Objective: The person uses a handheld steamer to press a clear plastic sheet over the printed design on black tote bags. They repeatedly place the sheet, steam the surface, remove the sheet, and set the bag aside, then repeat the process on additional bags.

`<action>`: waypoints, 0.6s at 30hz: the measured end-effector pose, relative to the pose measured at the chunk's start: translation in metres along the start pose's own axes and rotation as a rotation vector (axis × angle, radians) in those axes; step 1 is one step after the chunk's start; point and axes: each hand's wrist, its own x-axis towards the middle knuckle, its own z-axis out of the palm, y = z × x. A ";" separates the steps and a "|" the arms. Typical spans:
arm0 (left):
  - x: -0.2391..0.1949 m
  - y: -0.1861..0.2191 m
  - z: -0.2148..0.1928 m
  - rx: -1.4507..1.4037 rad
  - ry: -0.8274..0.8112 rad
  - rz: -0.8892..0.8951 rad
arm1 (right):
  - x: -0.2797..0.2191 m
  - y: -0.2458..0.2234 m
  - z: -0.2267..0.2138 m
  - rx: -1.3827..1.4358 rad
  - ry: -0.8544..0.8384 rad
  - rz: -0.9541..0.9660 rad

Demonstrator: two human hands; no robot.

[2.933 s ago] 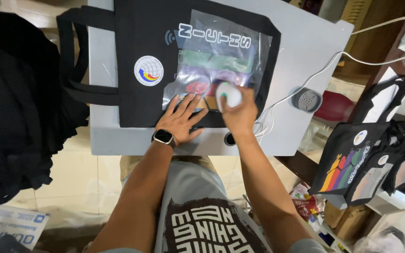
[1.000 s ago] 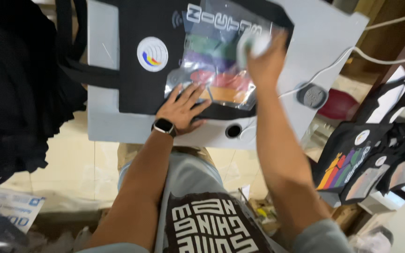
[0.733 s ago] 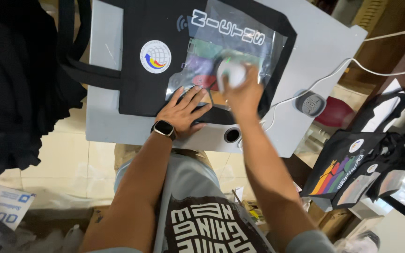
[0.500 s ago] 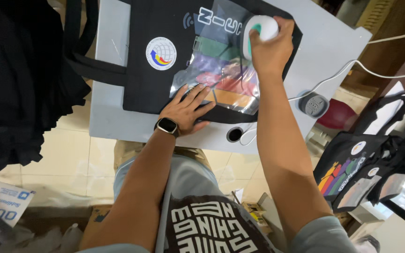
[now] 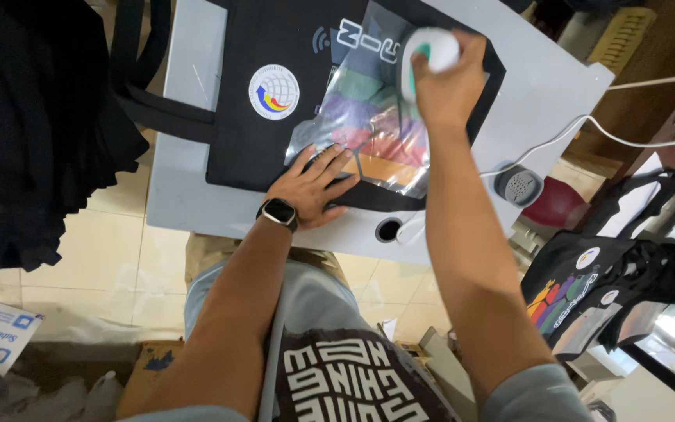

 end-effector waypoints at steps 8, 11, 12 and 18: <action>0.001 -0.001 0.002 0.049 0.107 0.021 | -0.120 -0.048 -0.052 -0.040 -0.241 0.125; 0.002 0.002 -0.003 0.034 0.132 0.000 | -0.109 -0.045 -0.041 -0.012 -0.252 0.166; 0.000 0.002 0.003 0.035 0.129 -0.004 | -0.090 -0.035 -0.027 -0.010 -0.257 0.167; 0.002 0.001 -0.005 0.003 0.093 -0.001 | 0.012 -0.039 0.003 0.028 -0.020 -0.030</action>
